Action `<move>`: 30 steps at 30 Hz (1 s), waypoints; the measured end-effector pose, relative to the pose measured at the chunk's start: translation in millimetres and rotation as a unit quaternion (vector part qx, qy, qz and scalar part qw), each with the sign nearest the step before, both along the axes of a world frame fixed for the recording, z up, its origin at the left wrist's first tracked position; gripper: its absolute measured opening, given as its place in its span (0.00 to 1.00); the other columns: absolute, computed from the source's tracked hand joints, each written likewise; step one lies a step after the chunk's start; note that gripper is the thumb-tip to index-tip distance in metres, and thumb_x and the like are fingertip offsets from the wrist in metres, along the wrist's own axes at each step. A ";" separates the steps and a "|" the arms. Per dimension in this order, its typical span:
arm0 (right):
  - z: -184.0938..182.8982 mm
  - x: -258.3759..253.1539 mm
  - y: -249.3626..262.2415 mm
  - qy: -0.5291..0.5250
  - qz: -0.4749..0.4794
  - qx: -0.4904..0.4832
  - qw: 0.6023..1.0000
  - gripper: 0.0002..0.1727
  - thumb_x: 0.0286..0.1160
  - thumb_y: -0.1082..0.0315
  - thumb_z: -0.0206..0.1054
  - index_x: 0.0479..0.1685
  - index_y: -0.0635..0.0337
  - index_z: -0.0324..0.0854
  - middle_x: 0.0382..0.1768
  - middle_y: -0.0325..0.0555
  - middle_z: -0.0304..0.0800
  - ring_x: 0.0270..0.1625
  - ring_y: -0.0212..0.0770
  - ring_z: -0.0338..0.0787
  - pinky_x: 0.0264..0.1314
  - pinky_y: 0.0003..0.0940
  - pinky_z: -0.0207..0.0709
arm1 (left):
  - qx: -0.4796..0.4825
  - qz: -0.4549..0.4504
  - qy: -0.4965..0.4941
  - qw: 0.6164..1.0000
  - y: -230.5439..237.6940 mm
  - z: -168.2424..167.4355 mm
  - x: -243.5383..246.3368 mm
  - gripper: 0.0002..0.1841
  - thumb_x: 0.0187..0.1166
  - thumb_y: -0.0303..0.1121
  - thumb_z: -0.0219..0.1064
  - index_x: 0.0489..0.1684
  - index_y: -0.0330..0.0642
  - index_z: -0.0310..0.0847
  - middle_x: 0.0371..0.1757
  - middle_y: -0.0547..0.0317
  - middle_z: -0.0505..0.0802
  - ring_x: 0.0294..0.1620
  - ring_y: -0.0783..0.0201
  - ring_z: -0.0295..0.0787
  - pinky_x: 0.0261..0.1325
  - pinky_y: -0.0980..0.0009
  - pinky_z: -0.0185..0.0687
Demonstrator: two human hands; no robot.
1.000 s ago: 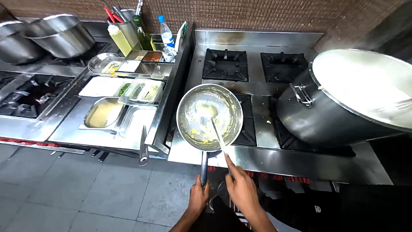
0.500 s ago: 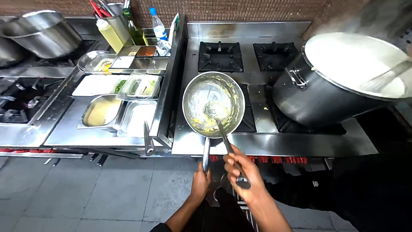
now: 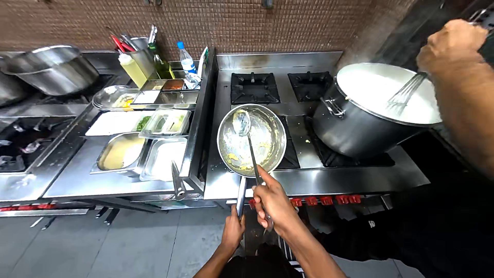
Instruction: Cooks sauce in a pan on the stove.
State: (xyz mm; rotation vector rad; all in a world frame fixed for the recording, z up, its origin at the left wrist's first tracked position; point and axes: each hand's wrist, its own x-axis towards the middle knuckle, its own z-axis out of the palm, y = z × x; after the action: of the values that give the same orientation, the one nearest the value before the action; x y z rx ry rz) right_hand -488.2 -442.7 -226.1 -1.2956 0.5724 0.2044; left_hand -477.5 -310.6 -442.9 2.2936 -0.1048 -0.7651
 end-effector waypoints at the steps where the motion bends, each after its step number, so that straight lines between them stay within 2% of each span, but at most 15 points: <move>1: -4.4 -6.4 -0.2 -0.010 -0.016 0.020 1.000 0.38 0.87 0.76 0.48 0.97 0.49 0.45 0.21 0.36 0.66 0.09 0.30 0.64 0.09 0.25 0.65 | 0.003 -0.002 0.003 1.000 -0.1 0.0 1.5 0.28 0.86 0.36 0.62 0.83 0.33 0.62 0.46 0.38 0.93 0.42 0.45 0.95 0.53 0.49 0.88; 4: -6.4 -20.6 -6.3 -0.044 -0.125 0.170 0.976 0.32 0.89 0.77 0.43 0.93 0.52 0.49 0.21 0.35 0.67 0.08 0.26 0.66 0.06 0.20 0.65 | 0.019 -0.007 0.020 1.000 0.2 3.9 2.6 0.27 0.89 0.38 0.59 0.84 0.35 0.62 0.47 0.38 0.93 0.45 0.45 0.95 0.56 0.49 0.88; 5: -3.6 -21.6 -10.6 -0.047 -0.169 0.219 0.960 0.27 0.90 0.76 0.42 0.88 0.54 0.55 0.19 0.35 0.68 0.08 0.25 0.67 0.06 0.18 0.65 | 0.023 -0.007 0.024 0.999 0.2 6.4 2.5 0.27 0.90 0.38 0.58 0.84 0.35 0.62 0.48 0.38 0.93 0.46 0.45 0.95 0.57 0.49 0.87; 7: 1.3 -18.7 -21.3 -0.062 -0.231 0.313 0.919 0.16 0.90 0.75 0.41 0.67 0.58 0.67 0.16 0.36 0.70 0.08 0.24 0.70 0.08 0.15 0.67 | 0.028 -0.005 0.025 0.999 0.3 9.7 3.3 0.27 0.90 0.38 0.57 0.84 0.35 0.62 0.49 0.37 0.93 0.47 0.44 0.95 0.58 0.49 0.87; 9: 5.6 -13.3 -26.1 -0.069 -0.241 0.350 0.902 0.12 0.90 0.74 0.41 0.58 0.60 0.69 0.15 0.37 0.71 0.08 0.24 0.73 0.09 0.15 0.70 | 0.023 -0.001 0.019 1.000 0.9 8.9 3.0 0.26 0.89 0.37 0.58 0.83 0.35 0.63 0.48 0.37 0.93 0.45 0.45 0.95 0.56 0.50 0.88; 10: 8.3 -9.1 -24.4 -0.065 -0.234 0.326 0.914 0.12 0.90 0.74 0.42 0.60 0.59 0.68 0.15 0.36 0.70 0.08 0.24 0.72 0.08 0.15 0.69 | 0.020 -0.002 0.017 1.000 1.2 7.6 3.1 0.26 0.89 0.37 0.58 0.83 0.35 0.63 0.47 0.37 0.92 0.45 0.45 0.95 0.55 0.49 0.88; 12: 11.6 -0.5 -17.3 -0.033 -0.182 0.210 0.960 0.20 0.90 0.76 0.43 0.77 0.54 0.64 0.17 0.36 0.66 0.08 0.25 0.67 0.07 0.17 0.64 | 0.022 -0.003 0.019 1.000 1.4 5.3 3.3 0.27 0.89 0.37 0.58 0.84 0.35 0.62 0.47 0.37 0.93 0.45 0.44 0.95 0.55 0.49 0.88; 14: 6.5 3.1 -11.4 -0.002 -0.076 0.062 0.995 0.33 0.89 0.77 0.46 0.94 0.48 0.49 0.20 0.36 0.64 0.09 0.28 0.65 0.08 0.22 0.64 | 0.023 -0.003 0.018 1.000 1.6 2.4 3.0 0.26 0.89 0.37 0.58 0.83 0.36 0.63 0.47 0.38 0.93 0.44 0.44 0.95 0.55 0.49 0.88; 17: -5.5 -6.8 -6.1 0.013 0.051 -0.075 0.996 0.38 0.88 0.74 0.46 0.98 0.49 0.38 0.22 0.35 0.65 0.11 0.32 0.67 0.12 0.29 0.68 | 0.020 -0.003 0.013 1.000 2.3 -0.2 2.6 0.27 0.89 0.37 0.59 0.83 0.35 0.63 0.47 0.36 0.93 0.45 0.43 0.95 0.56 0.47 0.88; 19: -11.8 -15.4 -4.4 -0.009 0.034 -0.031 0.999 0.39 0.87 0.75 0.46 0.98 0.51 0.37 0.21 0.35 0.64 0.10 0.32 0.66 0.10 0.29 0.68 | 0.016 -0.003 0.010 1.000 2.2 -1.5 3.2 0.27 0.89 0.37 0.59 0.83 0.35 0.63 0.48 0.36 0.93 0.46 0.42 0.95 0.56 0.47 0.88; 22: -14.7 -14.3 -5.9 -0.047 -0.096 0.157 0.982 0.36 0.86 0.77 0.44 0.96 0.52 0.43 0.19 0.34 0.65 0.09 0.27 0.66 0.07 0.22 0.66 | 0.019 0.000 0.006 1.000 2.1 -5.9 3.1 0.27 0.88 0.37 0.60 0.83 0.35 0.63 0.48 0.36 0.93 0.48 0.41 0.95 0.57 0.46 0.88; 24: -12.2 -4.0 -12.6 -0.060 -0.193 0.289 0.936 0.21 0.88 0.76 0.42 0.77 0.56 0.60 0.17 0.34 0.68 0.09 0.23 0.69 0.08 0.16 0.66 | 0.023 0.001 0.008 1.000 2.2 -7.5 2.8 0.28 0.87 0.37 0.60 0.83 0.35 0.63 0.49 0.34 0.93 0.49 0.40 0.95 0.58 0.45 0.87; 26: -12.1 6.8 -22.3 -0.072 -0.257 0.393 0.880 0.09 0.88 0.75 0.42 0.54 0.59 0.68 0.16 0.36 0.73 0.10 0.24 0.75 0.10 0.14 0.71 | 0.025 -0.001 0.006 1.000 2.9 -8.5 2.9 0.28 0.87 0.37 0.61 0.84 0.35 0.63 0.49 0.34 0.93 0.50 0.39 0.95 0.59 0.45 0.87; 28: -8.0 16.0 -28.2 -0.079 -0.293 0.439 0.846 0.10 0.89 0.73 0.43 0.45 0.61 0.70 0.17 0.39 0.76 0.12 0.26 0.78 0.13 0.14 0.75 | 0.027 -0.002 0.005 1.000 3.5 -6.8 3.2 0.28 0.87 0.36 0.61 0.84 0.35 0.63 0.49 0.34 0.93 0.51 0.39 0.94 0.60 0.45 0.86; 30: -0.5 24.5 -31.5 -0.082 -0.307 0.448 0.836 0.12 0.89 0.72 0.44 0.41 0.62 0.71 0.17 0.40 0.78 0.12 0.27 0.79 0.15 0.14 0.76 | 0.027 -0.003 0.002 1.000 4.3 -6.0 2.6 0.28 0.87 0.36 0.62 0.83 0.34 0.64 0.49 0.34 0.93 0.51 0.39 0.94 0.61 0.44 0.86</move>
State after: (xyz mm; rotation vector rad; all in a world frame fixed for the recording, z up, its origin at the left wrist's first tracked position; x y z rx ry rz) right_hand -463.7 -474.2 -226.6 -0.1741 0.6064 -0.1720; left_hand -474.8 -306.3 -448.9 2.3447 -0.0915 -0.7839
